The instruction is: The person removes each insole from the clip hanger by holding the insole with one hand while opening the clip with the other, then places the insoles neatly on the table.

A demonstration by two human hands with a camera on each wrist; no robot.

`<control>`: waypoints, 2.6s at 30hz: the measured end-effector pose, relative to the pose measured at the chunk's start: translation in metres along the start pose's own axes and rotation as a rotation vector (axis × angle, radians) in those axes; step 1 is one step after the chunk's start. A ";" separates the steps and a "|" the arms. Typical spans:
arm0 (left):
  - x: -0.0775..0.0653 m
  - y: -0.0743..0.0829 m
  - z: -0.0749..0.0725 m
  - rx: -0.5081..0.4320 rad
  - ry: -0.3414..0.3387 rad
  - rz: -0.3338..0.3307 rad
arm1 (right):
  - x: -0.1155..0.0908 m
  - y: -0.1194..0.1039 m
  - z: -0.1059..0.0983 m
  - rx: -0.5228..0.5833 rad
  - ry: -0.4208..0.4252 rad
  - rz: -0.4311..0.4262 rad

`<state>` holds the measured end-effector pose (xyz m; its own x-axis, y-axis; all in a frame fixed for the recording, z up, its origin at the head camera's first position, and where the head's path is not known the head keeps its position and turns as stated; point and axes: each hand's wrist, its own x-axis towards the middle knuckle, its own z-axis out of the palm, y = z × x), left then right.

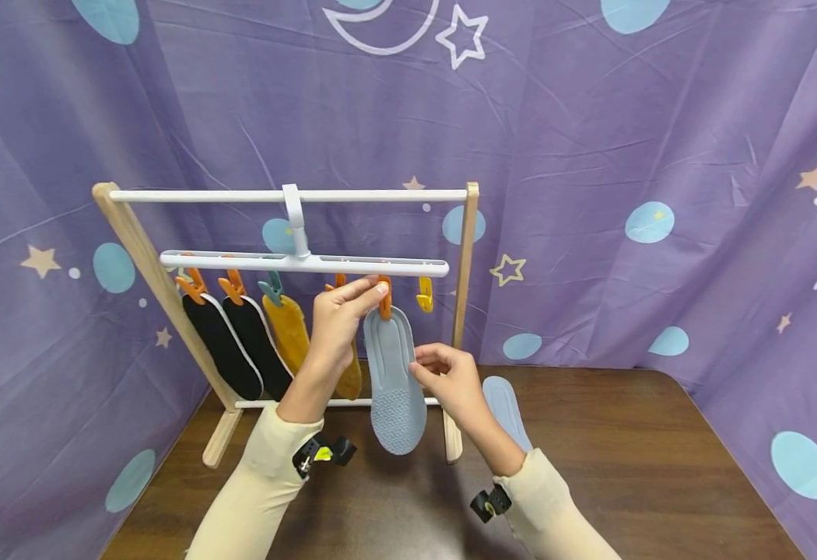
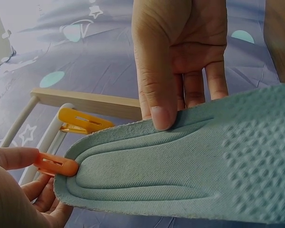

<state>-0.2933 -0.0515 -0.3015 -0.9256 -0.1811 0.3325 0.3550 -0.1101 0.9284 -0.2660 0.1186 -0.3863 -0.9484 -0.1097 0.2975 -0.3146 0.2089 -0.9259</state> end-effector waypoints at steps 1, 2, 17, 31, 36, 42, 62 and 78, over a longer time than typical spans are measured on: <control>0.000 0.000 0.000 -0.003 0.002 -0.001 | 0.000 0.000 0.000 0.003 0.000 -0.001; 0.000 0.000 0.000 -0.004 0.003 -0.001 | 0.000 0.000 0.000 0.005 0.000 -0.002; -0.002 0.000 0.003 -0.001 0.010 0.001 | -0.001 0.000 -0.001 0.018 0.007 0.013; -0.003 0.000 0.004 0.003 0.034 0.001 | -0.004 -0.003 -0.001 0.009 0.014 0.037; -0.005 0.000 0.003 0.011 0.037 -0.002 | -0.005 -0.002 0.000 0.024 0.009 0.039; -0.005 -0.001 0.003 0.008 0.037 0.000 | -0.006 -0.001 0.000 0.033 0.003 0.030; -0.004 -0.002 0.003 -0.005 0.043 0.004 | -0.010 -0.005 0.001 0.011 0.022 0.059; -0.004 -0.002 0.004 -0.031 0.043 0.013 | -0.013 -0.011 0.000 -0.012 0.019 0.061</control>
<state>-0.2908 -0.0468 -0.3044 -0.9146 -0.2244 0.3363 0.3714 -0.1374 0.9183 -0.2497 0.1173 -0.3799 -0.9665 -0.0779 0.2447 -0.2562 0.2262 -0.9398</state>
